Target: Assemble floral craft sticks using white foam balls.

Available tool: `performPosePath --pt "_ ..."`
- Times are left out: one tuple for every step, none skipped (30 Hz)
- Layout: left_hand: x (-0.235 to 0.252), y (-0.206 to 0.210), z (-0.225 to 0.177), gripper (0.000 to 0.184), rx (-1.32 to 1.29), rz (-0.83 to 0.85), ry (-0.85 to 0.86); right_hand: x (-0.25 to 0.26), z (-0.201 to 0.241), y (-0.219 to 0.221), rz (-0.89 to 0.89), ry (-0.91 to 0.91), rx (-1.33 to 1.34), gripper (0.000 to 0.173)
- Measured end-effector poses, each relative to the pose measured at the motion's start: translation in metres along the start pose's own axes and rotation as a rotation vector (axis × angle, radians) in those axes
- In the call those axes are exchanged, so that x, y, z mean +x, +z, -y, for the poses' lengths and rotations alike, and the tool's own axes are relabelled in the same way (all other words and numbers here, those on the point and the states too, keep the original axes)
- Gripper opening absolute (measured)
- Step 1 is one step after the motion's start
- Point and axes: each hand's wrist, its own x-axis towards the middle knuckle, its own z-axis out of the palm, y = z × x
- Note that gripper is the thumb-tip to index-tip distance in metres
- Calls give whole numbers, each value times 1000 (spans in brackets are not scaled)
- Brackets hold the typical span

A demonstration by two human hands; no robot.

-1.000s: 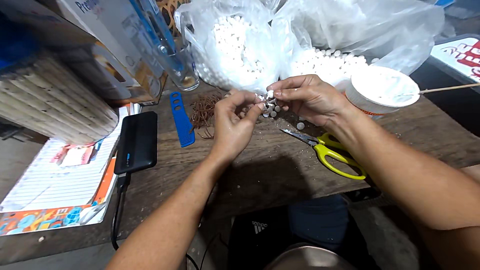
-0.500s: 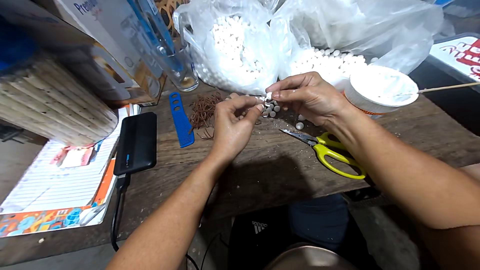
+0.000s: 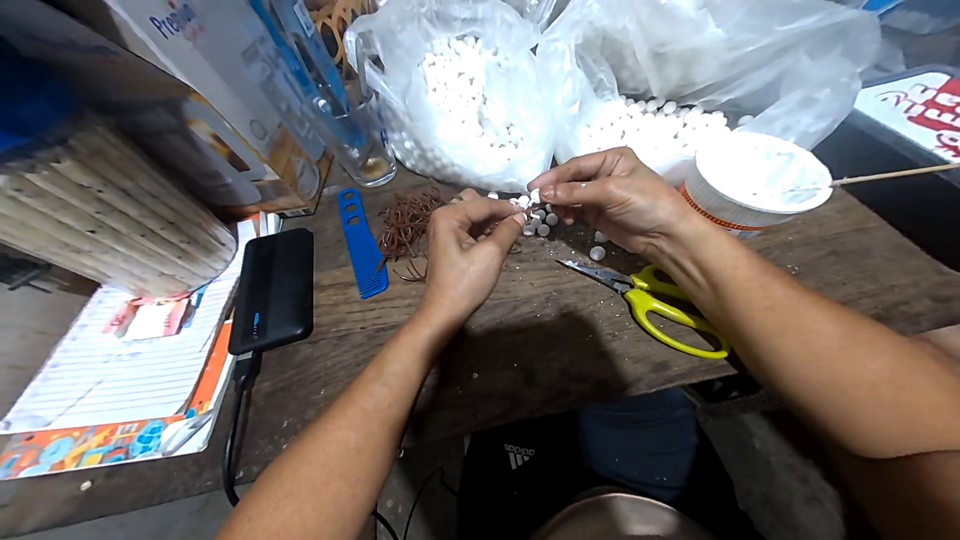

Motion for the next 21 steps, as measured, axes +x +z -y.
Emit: performPosePath --pt "0 0 0 7 -7 2 0 0 0 0 -1 1 -4 21" --pt "0 0 0 7 -13 7 1 0 0 0 -2 0 -7 21" --pt "0 -1 0 7 -18 11 3 0 0 0 1 -1 -9 21" --pt "0 -1 0 7 -19 11 5 0 -1 0 4 -1 -8 20" --pt "0 0 0 7 -18 9 6 0 -1 0 6 -1 -4 20" --pt "0 0 0 8 -14 8 8 0 -1 0 7 0 -1 21" --pt "0 0 0 8 -9 8 8 0 -1 0 6 0 1 21" --pt "0 0 0 8 -5 7 3 -1 -1 1 4 1 2 21" --pt "0 0 0 8 -4 6 -2 -1 0 1 1 -1 0 21" --pt "0 0 0 8 -2 6 -7 -1 0 1 0 -3 -4 21" --pt "0 0 0 8 2 6 -12 -1 0 1 0 -5 -11 21" --pt "0 0 0 8 7 5 -15 -2 0 1 -1 -9 -19 21" --pt "0 0 0 8 12 3 -16 -2 0 2 -1 -13 -27 21" --pt "0 0 0 8 16 -1 -19 -2 0 2 -2 -21 -33 20" --pt "0 0 -1 9 24 -5 -21 -2 0 2 -2 -35 -41 19" --pt "-1 0 -1 9 33 -11 -22 -2 -1 1 -3 -52 -50 19" --pt "-1 1 -1 9 41 -19 -23 -2 -2 1 -5 -65 -62 19" --pt "-1 1 -1 10 47 -25 -23 -2 -2 1 -6 -74 -71 18" --pt "-1 2 -1 10 55 -30 -21 -3 -2 2 -8 -81 -74 18" --pt "-1 2 -1 10 62 -34 -19 -3 -2 2 -7 -85 -77 18" --pt "-1 3 -1 10 68 -36 -18 -3 -2 3 -6 -86 -78 18"
